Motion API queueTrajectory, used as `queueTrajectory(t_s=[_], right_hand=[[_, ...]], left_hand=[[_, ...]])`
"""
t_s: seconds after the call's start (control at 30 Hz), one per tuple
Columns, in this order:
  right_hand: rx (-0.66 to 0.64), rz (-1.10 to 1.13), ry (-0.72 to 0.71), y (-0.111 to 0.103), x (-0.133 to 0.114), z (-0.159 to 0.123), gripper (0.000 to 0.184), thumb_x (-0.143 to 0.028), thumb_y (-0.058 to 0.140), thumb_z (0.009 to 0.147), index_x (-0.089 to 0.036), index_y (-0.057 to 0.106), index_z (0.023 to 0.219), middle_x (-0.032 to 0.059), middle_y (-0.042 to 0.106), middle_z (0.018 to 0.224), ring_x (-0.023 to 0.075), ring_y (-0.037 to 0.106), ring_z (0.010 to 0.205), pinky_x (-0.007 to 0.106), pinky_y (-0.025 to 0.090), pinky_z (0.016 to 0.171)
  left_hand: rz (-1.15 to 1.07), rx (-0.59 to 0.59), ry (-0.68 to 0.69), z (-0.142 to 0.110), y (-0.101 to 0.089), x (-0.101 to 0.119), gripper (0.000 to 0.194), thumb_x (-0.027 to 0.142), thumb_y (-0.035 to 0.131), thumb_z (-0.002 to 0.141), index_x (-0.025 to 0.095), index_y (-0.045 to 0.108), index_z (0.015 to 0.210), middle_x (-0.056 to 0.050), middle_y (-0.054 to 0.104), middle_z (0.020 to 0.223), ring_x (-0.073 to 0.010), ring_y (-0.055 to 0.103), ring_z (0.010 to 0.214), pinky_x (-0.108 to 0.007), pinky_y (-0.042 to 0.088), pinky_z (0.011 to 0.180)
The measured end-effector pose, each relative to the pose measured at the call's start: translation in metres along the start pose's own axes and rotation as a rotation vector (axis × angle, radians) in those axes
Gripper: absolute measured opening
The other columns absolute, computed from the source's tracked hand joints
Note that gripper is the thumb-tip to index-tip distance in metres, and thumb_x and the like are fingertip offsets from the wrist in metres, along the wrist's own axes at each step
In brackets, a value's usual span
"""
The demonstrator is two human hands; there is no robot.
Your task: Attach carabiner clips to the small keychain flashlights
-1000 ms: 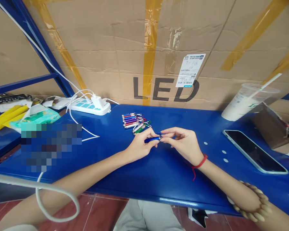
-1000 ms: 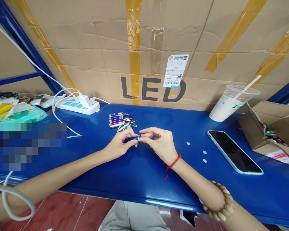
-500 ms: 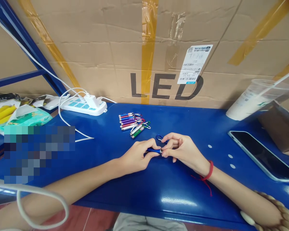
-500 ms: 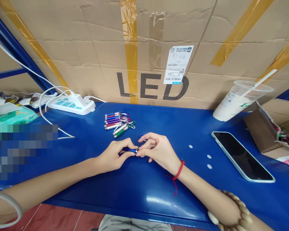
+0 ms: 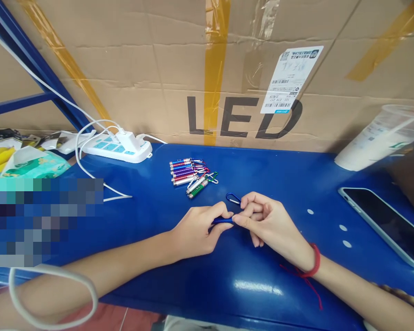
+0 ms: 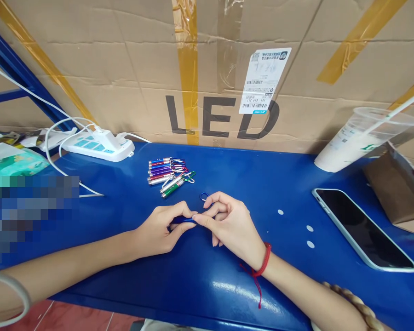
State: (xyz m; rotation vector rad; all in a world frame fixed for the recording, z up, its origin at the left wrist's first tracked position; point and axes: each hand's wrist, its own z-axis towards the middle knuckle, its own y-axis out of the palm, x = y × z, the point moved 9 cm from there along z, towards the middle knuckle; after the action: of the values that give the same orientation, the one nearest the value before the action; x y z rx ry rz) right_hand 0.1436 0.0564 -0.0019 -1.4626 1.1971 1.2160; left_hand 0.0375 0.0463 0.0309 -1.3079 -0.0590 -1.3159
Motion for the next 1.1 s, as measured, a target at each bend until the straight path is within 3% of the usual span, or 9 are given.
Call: queueTrajectory(t_s=[0.3, 0.47, 0.6, 0.87, 0.97, 1.1], right_hand=[[0.01, -0.031, -0.03, -0.003, 0.001, 0.001, 0.038, -0.034, 0.076, 0.061, -0.017, 0.055, 0.088, -0.0062, 0.059, 0.053, 0.005, 0.045, 0.027, 0.012, 0.034, 0.025], [0.027, -0.012, -0.024, -0.004, -0.003, -0.001, 0.04, -0.032, 0.078, 0.059, -0.017, 0.058, 0.09, -0.0065, 0.06, 0.053, 0.0045, 0.045, 0.028, 0.012, 0.034, 0.026], [0.034, 0.022, 0.011, -0.005, -0.003, -0.002, 0.044, -0.031, 0.079, 0.056, -0.017, 0.059, 0.092, -0.0061, 0.061, 0.054, 0.0045, 0.045, 0.028, 0.013, 0.034, 0.027], [-0.006, 0.08, 0.114, -0.001, 0.003, -0.003, 0.053, -0.034, 0.079, 0.057, -0.017, 0.061, 0.103, -0.0077, 0.057, 0.053, 0.002, 0.04, 0.031, 0.013, 0.033, 0.028], [-0.102, 0.18, 0.17, 0.005, 0.006, -0.005, 0.05, -0.034, 0.076, 0.063, -0.018, 0.061, 0.108, -0.0086, 0.05, 0.051, 0.0001, 0.036, 0.034, 0.008, 0.028, 0.028], [-0.358, 0.333, 0.264, 0.017, 0.011, -0.008, 0.047, -0.031, 0.072, 0.071, -0.021, 0.058, 0.114, -0.0083, 0.044, 0.049, -0.0001, 0.034, 0.038, 0.004, 0.025, 0.029]], left_hand=[[0.104, 0.023, -0.006, -0.001, 0.0, 0.002, 0.004, 0.018, 0.048, 0.084, 0.02, 0.048, 0.08, -0.001, 0.067, 0.08, -0.014, 0.065, 0.069, -0.02, 0.045, 0.054], [0.106, 0.04, -0.008, 0.001, -0.003, 0.001, 0.008, 0.017, 0.051, 0.084, 0.019, 0.054, 0.092, -0.001, 0.068, 0.088, -0.0147, 0.065, 0.08, -0.021, 0.049, 0.066], [0.111, 0.067, 0.043, 0.001, -0.005, 0.004, 0.015, 0.017, 0.052, 0.085, 0.018, 0.056, 0.099, -0.002, 0.069, 0.093, -0.015, 0.064, 0.084, -0.024, 0.049, 0.075], [0.075, 0.036, 0.074, -0.001, -0.003, 0.009, 0.013, 0.014, 0.051, 0.085, 0.016, 0.058, 0.096, -0.002, 0.069, 0.089, -0.0143, 0.064, 0.082, -0.022, 0.048, 0.073], [0.052, 0.044, 0.102, -0.002, -0.004, 0.012, 0.014, 0.014, 0.05, 0.085, 0.017, 0.058, 0.097, -0.002, 0.069, 0.088, -0.0133, 0.064, 0.082, -0.02, 0.048, 0.074], [-0.002, 0.027, 0.182, -0.004, -0.003, 0.021, 0.016, 0.013, 0.047, 0.087, 0.017, 0.058, 0.098, -0.003, 0.069, 0.091, -0.0135, 0.064, 0.086, -0.021, 0.048, 0.08]])
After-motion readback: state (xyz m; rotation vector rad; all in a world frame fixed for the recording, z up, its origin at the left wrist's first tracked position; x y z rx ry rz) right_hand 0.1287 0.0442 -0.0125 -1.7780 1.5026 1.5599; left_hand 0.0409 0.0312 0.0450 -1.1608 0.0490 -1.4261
